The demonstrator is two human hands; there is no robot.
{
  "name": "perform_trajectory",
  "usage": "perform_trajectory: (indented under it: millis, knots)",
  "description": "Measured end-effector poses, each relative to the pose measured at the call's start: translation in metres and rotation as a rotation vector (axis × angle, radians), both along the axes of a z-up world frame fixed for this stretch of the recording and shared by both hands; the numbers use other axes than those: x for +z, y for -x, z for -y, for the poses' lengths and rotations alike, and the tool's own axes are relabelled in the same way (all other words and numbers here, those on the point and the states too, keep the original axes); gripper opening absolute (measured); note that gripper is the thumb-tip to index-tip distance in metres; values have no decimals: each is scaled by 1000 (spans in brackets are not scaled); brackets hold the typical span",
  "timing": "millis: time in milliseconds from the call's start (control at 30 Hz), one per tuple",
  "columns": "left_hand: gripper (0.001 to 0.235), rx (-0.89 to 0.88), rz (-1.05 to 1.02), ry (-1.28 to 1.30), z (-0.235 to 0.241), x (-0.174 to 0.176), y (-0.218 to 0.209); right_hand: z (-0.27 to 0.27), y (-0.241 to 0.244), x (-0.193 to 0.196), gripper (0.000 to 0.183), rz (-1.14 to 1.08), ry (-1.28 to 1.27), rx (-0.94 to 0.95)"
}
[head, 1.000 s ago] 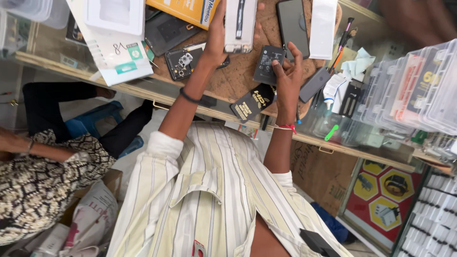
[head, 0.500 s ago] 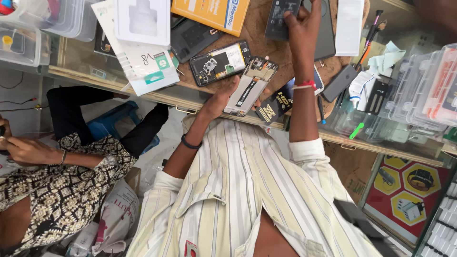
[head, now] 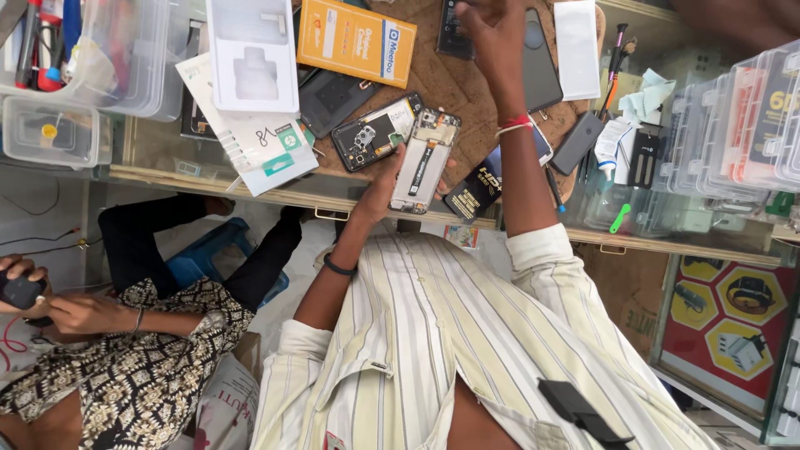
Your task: The person handles a disassembled smartphone, removes the back cover, and tests the screen by powering it on. They then place the phone down and open a yellow Meetoo screen protector package, peeling off the protective film from the screen protector.
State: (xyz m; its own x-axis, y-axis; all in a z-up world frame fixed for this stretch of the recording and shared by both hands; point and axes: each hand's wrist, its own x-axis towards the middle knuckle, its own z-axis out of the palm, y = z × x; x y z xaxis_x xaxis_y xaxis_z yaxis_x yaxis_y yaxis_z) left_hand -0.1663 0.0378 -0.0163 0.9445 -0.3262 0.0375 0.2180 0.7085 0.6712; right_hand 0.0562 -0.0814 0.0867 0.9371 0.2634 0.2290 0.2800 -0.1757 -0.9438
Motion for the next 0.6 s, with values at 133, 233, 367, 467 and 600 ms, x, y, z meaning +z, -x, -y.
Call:
perform_trajectory:
  millis: [133, 233, 367, 467, 600]
  knots:
    - [82, 31, -75, 328, -2, -5, -1, -22, 18, 0, 50, -513, -14, 227]
    - [79, 91, -143, 402, -7, -4, -1, -47, 29, -14, 57, 384, 377, 55]
    - [75, 132, -133, 368, -7, 4, -3, -53, 38, -16, 67, 452, 350, 59]
    - [74, 145, -135, 276, -3, -1, 2, -45, 43, -12, 48, -62, 229, 172]
    - [76, 135, -125, 191, 0, -13, 0, -18, 40, -1, 23, -487, -196, 58]
